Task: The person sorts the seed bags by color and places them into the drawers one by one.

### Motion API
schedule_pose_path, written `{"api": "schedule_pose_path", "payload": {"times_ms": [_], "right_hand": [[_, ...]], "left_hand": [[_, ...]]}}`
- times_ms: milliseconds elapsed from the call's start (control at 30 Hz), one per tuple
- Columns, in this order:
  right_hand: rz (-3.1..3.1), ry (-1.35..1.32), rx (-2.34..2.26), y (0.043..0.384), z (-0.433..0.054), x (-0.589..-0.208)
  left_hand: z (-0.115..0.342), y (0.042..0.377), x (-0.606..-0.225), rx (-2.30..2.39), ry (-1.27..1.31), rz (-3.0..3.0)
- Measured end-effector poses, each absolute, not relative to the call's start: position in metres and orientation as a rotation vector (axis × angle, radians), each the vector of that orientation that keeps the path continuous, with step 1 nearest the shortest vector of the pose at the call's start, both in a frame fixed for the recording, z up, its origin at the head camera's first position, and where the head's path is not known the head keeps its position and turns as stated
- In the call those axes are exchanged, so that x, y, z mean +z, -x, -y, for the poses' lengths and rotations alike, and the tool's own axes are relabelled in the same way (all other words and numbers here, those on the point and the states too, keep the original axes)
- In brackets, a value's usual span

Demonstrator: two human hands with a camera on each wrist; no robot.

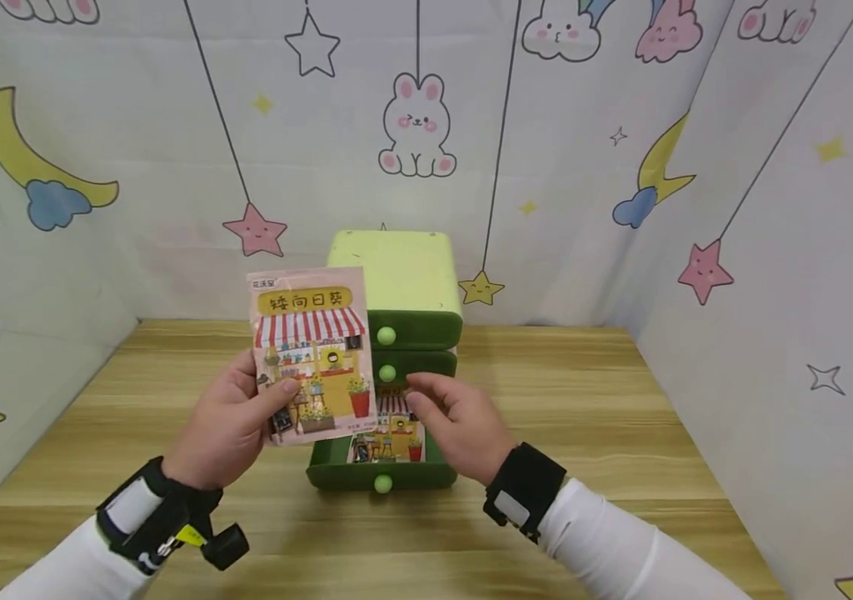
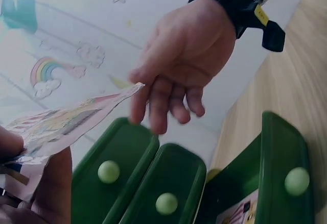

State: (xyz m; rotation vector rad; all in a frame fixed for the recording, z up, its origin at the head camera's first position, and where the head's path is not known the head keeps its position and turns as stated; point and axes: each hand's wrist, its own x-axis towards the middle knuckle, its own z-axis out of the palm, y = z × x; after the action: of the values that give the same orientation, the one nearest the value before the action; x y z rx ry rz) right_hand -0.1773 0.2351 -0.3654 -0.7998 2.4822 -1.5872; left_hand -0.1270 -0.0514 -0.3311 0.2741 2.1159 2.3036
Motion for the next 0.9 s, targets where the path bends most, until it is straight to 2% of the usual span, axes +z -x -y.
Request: {"api": "schedule_pose_path", "payload": {"times_ms": [200,500,767,900], "right_hand": [[-2.271,0.812,-1.66,0.174,-0.227,-0.361],[-2.184,0.778,-1.721,0.173,-0.229,-0.36],[-2.181,0.634,-1.742,0.173,-0.224,-0.358],[-2.177,0.548,-1.75,0.173,-0.226,-0.36]], "left_hand": [[0.031,0.133,-0.331,2.273,-0.263,-2.096],[0.025,0.136,-0.335,2.242,-0.207,-2.08],[0.02,0.138,-0.34,2.199,-0.227,-2.068],[0.023,0.139,-0.342,2.06,-0.285,-2.265]]}}
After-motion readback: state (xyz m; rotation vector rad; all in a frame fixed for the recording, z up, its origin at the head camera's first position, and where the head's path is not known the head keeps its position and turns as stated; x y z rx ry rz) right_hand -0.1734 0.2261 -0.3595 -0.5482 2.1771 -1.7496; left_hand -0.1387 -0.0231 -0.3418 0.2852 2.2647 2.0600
